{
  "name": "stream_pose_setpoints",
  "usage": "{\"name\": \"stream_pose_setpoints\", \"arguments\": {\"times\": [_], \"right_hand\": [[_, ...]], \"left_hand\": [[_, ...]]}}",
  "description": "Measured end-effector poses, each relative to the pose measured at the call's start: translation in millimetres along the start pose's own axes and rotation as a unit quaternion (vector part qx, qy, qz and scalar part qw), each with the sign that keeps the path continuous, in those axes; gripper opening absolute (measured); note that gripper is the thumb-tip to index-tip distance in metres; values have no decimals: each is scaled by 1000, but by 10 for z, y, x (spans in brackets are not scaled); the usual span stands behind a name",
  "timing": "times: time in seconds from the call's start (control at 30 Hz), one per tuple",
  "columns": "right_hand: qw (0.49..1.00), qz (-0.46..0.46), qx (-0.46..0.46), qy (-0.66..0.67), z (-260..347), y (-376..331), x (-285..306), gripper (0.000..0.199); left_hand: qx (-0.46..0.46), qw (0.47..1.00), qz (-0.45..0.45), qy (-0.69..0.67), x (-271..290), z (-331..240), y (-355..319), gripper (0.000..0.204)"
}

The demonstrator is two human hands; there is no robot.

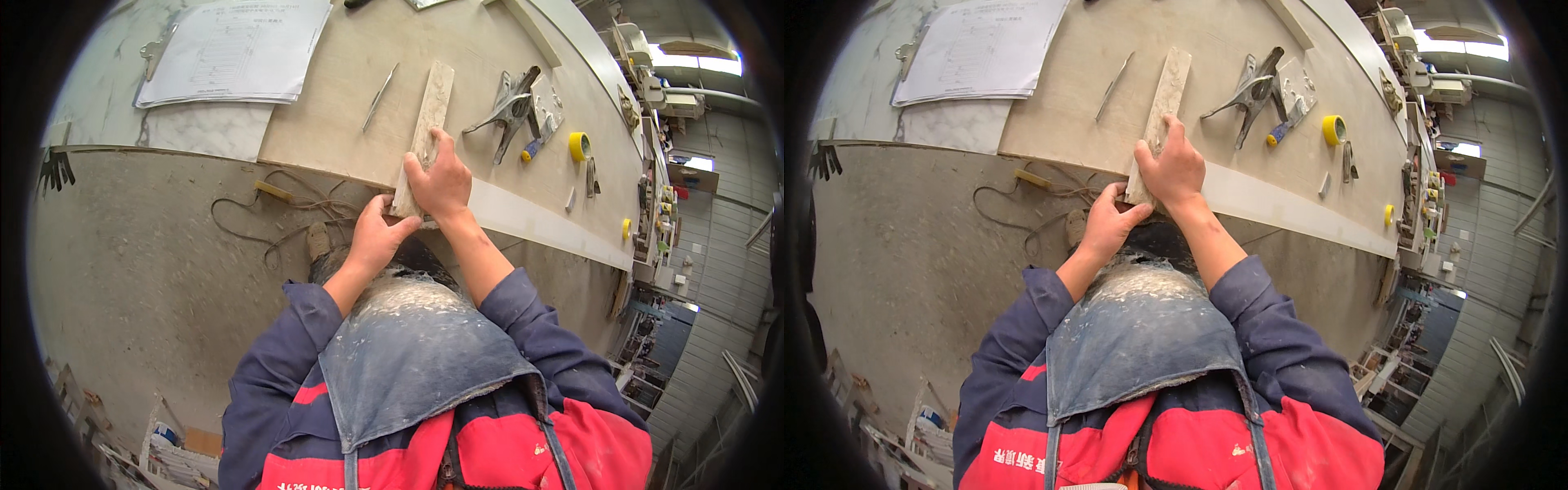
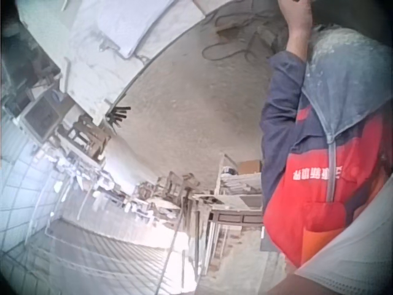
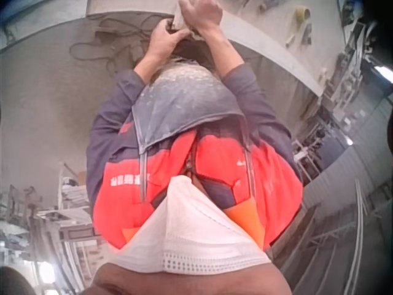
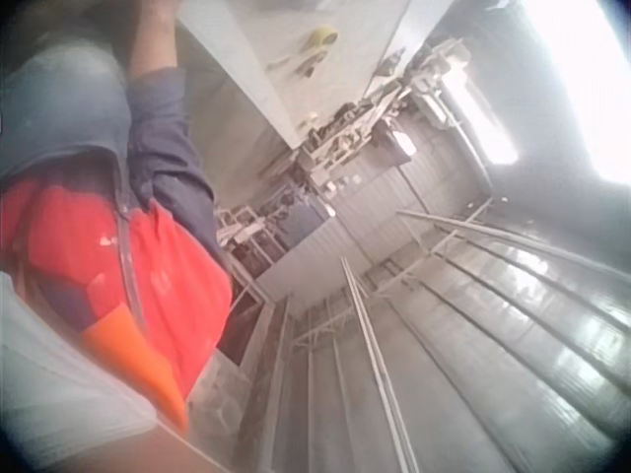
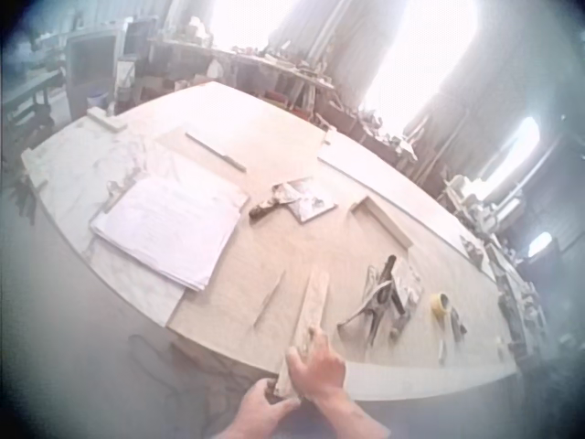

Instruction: The person applies a white filler paste to the edge of a long wooden board using a putty knife, then presses a thin wooden strip into the filler along the edge. The person repeats this process on multiple sections of the board, smoothing the filler and adjusting the strip placement.

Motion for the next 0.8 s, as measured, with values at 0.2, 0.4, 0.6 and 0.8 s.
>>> {"name": "stream_pose_setpoints", "arguments": {"times": [0.2,0.4,0.6,0.8], "right_hand": [[999,-29,16,2,36,-13,0,65],[1000,-16,4,-6,31,-5,0,65],[999,-28,38,-19,71,-36,6,65],[992,-62,103,-30,114,-53,24,64]], "left_hand": [[-1,999,-11,-36,19,-81,-80,49],[6,998,-7,-59,26,-38,-32,46],[14,997,-8,-75,45,14,0,45],[28,999,-21,-38,44,-29,-16,46]]}}
Point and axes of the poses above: each hand's wrist, its own y-axis towards the middle knuckle, its own x-axis out of the back of the hand, z = x × y, the point moved 9 cm from there along y, towards the middle knuckle, and after that the axes turned 6 degrees about x, right-handed, at the moved point
